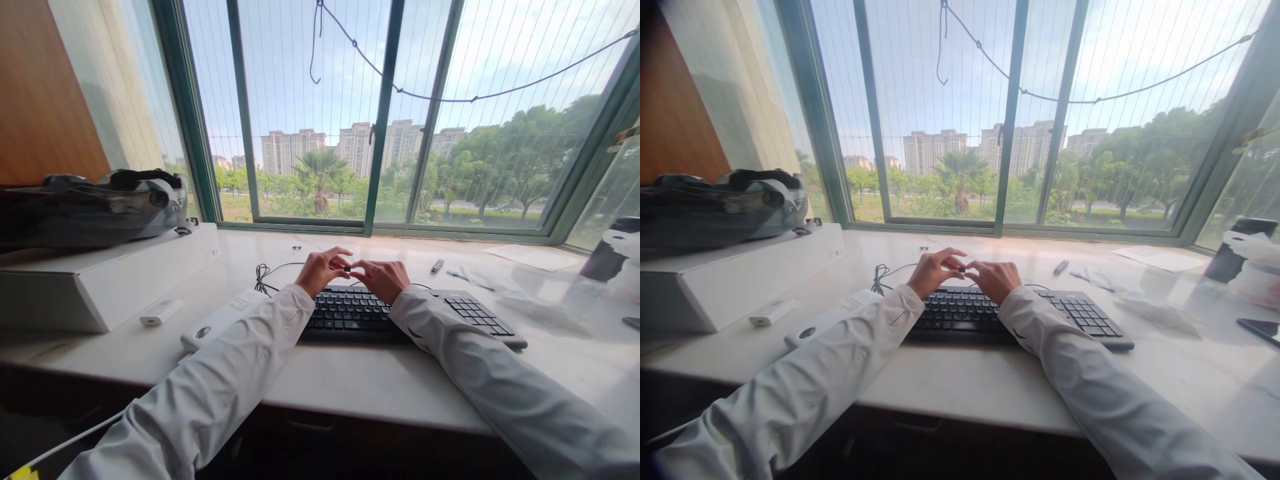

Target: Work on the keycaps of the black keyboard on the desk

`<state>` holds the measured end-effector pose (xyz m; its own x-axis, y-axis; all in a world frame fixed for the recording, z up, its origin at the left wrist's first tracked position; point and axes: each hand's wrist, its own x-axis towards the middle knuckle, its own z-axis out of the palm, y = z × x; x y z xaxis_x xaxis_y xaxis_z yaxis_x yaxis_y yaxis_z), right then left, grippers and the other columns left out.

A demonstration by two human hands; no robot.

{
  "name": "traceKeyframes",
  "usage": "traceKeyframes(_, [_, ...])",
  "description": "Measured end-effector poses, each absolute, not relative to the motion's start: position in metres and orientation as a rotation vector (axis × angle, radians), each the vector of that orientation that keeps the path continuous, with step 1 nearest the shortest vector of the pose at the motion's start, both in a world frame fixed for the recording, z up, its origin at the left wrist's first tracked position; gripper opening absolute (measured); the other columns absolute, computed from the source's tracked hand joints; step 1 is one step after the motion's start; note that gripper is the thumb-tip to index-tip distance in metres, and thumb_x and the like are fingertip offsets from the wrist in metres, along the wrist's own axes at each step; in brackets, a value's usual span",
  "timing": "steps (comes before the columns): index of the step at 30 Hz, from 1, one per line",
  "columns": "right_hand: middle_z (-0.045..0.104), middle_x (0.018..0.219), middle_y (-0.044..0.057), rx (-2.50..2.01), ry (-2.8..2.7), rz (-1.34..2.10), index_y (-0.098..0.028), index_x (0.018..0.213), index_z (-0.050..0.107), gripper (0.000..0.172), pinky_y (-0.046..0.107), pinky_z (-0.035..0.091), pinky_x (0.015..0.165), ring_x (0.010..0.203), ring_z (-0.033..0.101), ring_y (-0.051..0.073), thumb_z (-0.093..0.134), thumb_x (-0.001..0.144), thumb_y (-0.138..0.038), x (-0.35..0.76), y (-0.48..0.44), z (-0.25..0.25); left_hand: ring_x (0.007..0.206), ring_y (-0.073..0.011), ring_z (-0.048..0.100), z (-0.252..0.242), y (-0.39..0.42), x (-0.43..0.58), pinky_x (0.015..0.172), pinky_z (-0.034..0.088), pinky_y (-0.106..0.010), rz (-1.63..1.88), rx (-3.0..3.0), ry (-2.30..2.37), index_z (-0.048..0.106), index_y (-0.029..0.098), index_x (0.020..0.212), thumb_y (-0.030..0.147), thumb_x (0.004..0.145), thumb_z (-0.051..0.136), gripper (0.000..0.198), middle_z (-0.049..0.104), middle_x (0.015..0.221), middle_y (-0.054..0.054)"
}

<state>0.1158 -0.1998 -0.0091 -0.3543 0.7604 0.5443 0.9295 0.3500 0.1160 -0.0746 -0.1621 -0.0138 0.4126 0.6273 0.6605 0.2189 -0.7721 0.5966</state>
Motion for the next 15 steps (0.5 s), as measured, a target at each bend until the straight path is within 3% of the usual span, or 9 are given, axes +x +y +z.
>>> traceKeyframes(7, [0.073,0.1,-0.001,-1.417,-2.16,-0.565,-0.036,0.117,0.062,0.043,0.025,0.035,0.063,0.079,0.066,0.016,0.033,0.094,-0.058,0.1142,-0.1986,-0.0136,0.069,-0.0122,0.067,-0.0105,-0.1629,-0.0763,0.067,0.055,-0.023,1.345,2.279,0.768,0.064,0.019,0.109,0.025,0.069,0.076,0.042,0.072,0.086,-0.003])
traceKeyframes(15, [0.073,0.1,0.0,-1.455,-2.156,-0.557,-0.034,0.114,0.064,0.043,0.025,0.035,0.064,0.078,0.065,0.014,0.032,0.095,-0.055,0.115,-0.1982,-0.014,0.066,-0.011,0.064,-0.0106,-0.1634,-0.0763,0.067,0.054,-0.023,1.319,2.34,0.804,0.063,0.019,0.11,0.028,0.067,0.078,0.046,0.072,0.085,-0.002])
